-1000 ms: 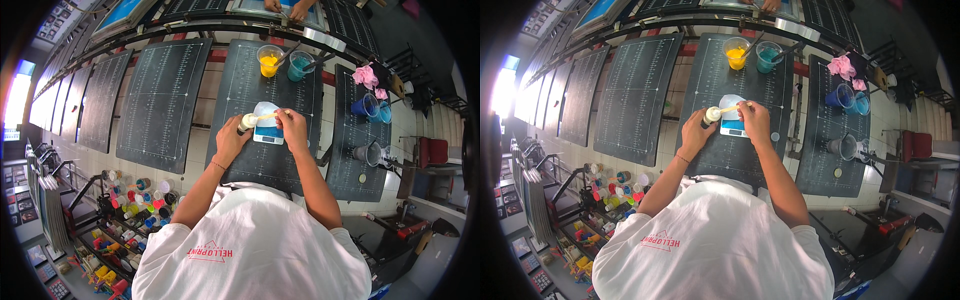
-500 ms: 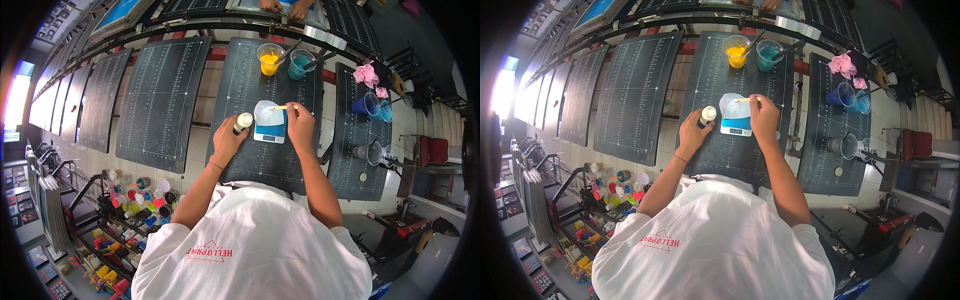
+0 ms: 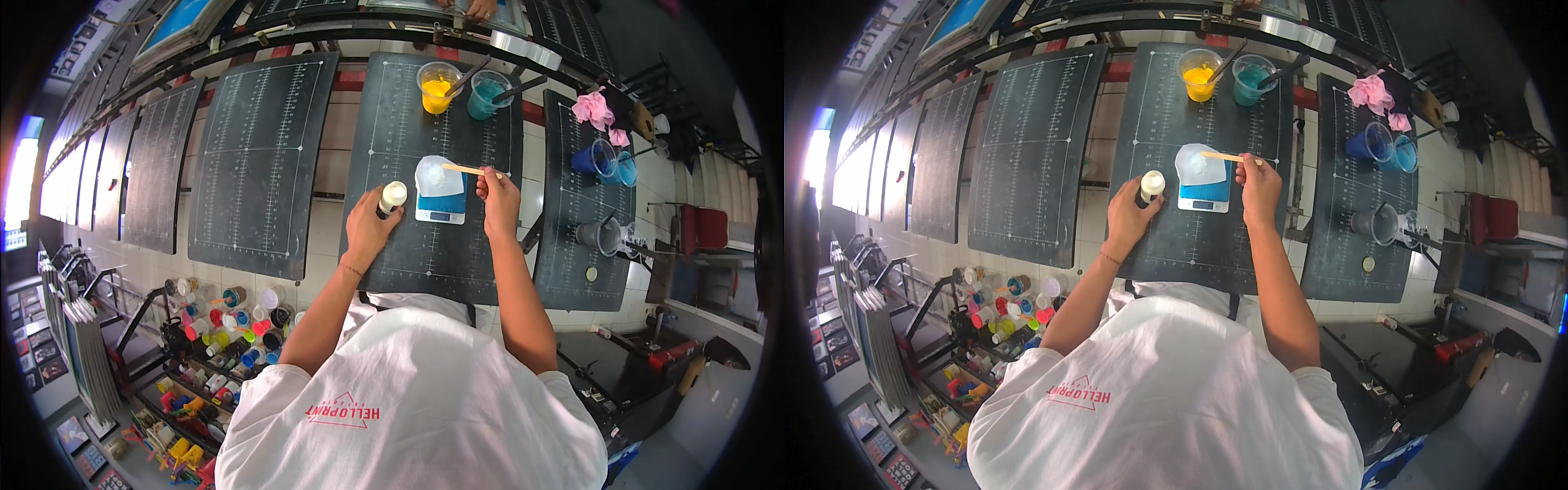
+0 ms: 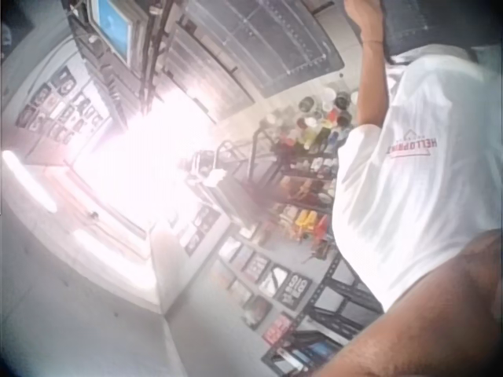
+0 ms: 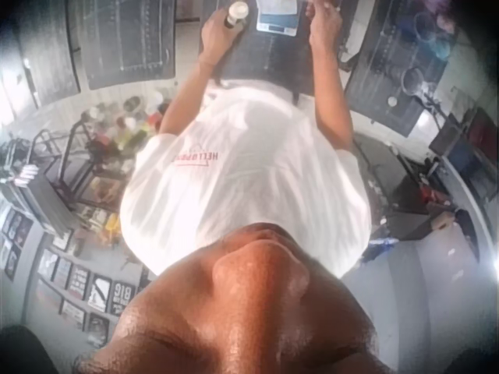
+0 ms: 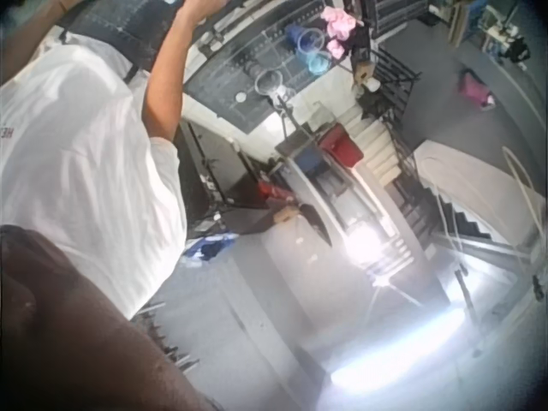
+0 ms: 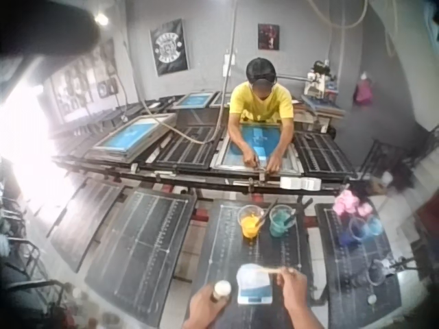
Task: The person mixes blue ink in a cup, pours it into a second cup, and then uses a small spatula to transfer white paste from a jar onto a scale for measurement.
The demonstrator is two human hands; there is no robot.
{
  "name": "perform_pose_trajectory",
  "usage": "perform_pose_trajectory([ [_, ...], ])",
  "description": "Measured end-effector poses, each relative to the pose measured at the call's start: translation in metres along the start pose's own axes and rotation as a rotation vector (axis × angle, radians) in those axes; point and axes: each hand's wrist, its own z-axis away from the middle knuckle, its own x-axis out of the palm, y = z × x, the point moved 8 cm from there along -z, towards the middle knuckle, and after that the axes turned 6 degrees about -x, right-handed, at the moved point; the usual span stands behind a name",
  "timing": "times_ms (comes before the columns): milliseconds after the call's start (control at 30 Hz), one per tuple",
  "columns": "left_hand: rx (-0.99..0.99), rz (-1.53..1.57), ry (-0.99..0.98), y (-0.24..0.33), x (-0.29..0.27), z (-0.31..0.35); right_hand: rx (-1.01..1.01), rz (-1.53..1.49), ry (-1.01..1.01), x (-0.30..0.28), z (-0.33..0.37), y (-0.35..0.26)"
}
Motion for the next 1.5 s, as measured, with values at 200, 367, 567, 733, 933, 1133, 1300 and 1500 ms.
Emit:
perform_pose_trajectory([
  [200, -0.043, 0.018, 0.007, -0.004, 0.000, 0.005, 0.115, -0.153, -0.005, -0.007, 0.005, 0.004],
  [367, -0.109, 0.015, 0.006, -0.003, 0.003, 0.011, 0.152, -0.184, -0.012, -0.015, 0.008, 0.005],
  [567, -0.029, 0.017, 0.035, -0.007, 0.003, 0.014, 0.169, -0.200, -0.012, -0.014, 0.014, 0.011],
  [733, -0.020, 0.026, 0.026, -0.005, -0.001, 0.011, 0.135, -0.251, -0.036, -0.012, 0.010, 0.004],
  [933, 0.013, 0.013, 0.021, -0.006, -0.005, 0.001, 0.124, -0.226, -0.050, -0.006, 0.018, -0.011],
  [1133, 0.034, 0.033, 0.001, 0.006, -0.006, 0.000, -0.125, 0.109, -0.206, 0.029, 0.046, -0.051],
  [1300, 0.037, 0.028, -0.012, 0.008, -0.006, 0.001, -0.516, 0.509, -0.347, 0.077, 0.078, -0.092],
  [1500, 0.081, 0.034, 0.008, 0.025, -0.012, 0.002, -0.676, 0.613, -0.438, 0.104, 0.086, -0.084],
])
